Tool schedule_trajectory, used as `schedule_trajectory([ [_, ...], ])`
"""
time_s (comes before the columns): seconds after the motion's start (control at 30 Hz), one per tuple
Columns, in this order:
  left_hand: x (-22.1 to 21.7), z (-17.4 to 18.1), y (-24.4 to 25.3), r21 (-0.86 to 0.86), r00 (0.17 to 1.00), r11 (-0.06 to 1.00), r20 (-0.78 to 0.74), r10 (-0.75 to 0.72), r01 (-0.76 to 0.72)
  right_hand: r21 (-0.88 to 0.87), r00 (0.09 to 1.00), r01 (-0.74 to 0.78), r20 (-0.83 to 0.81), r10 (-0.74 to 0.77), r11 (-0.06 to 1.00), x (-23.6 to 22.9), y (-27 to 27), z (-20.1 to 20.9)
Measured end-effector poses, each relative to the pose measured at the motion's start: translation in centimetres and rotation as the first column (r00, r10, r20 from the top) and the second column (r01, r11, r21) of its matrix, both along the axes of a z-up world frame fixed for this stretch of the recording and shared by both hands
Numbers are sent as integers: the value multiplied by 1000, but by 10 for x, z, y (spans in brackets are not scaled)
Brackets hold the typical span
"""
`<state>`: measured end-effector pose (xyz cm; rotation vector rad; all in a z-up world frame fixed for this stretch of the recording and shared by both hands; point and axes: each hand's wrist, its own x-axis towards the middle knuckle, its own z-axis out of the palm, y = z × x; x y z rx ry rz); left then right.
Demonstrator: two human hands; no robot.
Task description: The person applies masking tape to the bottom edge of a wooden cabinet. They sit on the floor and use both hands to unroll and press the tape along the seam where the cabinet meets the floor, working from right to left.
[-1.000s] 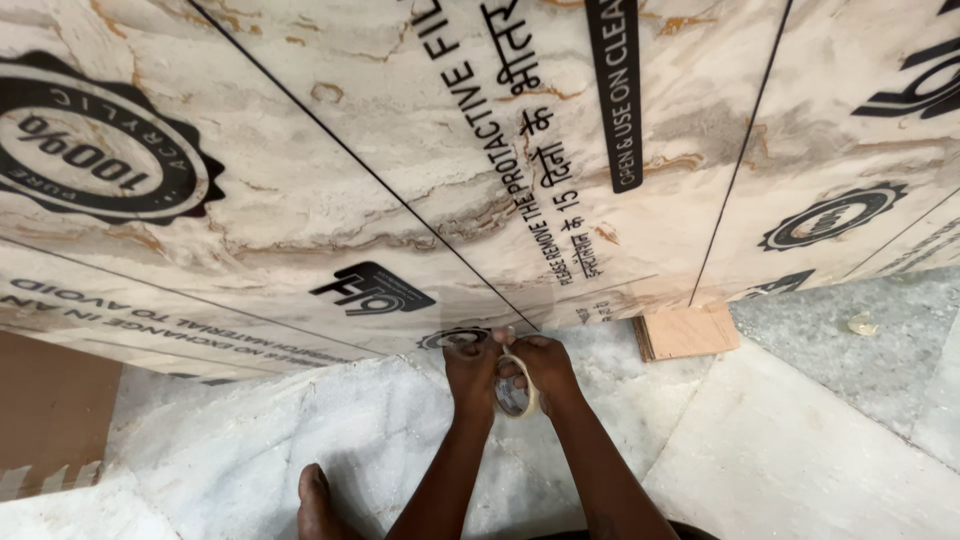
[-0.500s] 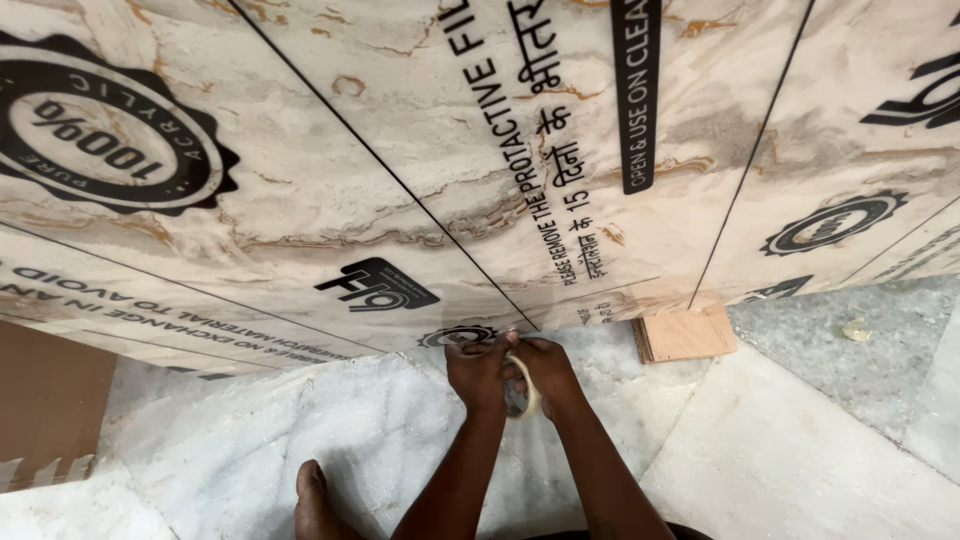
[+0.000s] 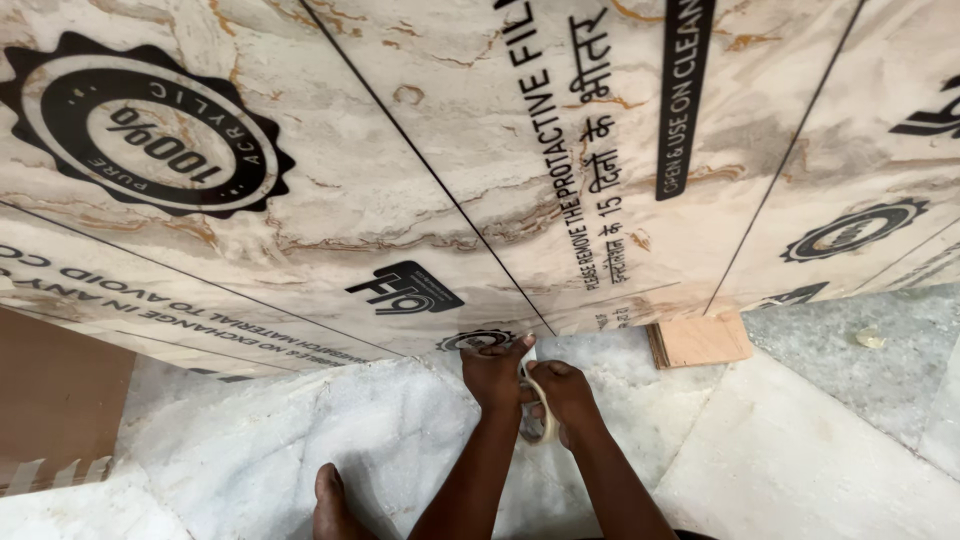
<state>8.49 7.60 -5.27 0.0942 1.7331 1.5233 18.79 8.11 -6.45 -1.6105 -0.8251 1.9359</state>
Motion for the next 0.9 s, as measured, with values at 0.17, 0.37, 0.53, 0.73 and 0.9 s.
schedule_trajectory([
  [0.17,-4,3,-1,-153,957,987,-274,-93,52,3,996,-76,-49,76,997,5,28,-41],
  [0.37,-5,-7,-2,-235,900,970,-407,-157,63,-86,983,-174,40,178,981,0,53,-51],
  [0.53,-12,-28,-11,-133,886,983,-431,-173,128,-129,963,-239,93,251,963,-3,60,-42],
  [0.73,-27,-24,-37,157,873,973,434,-223,170,-126,984,-176,4,178,976,-1,63,-63],
  [0.9,-24,-26,-29,275,751,961,631,-194,17,-73,991,-136,-19,135,988,1,68,-64],
])
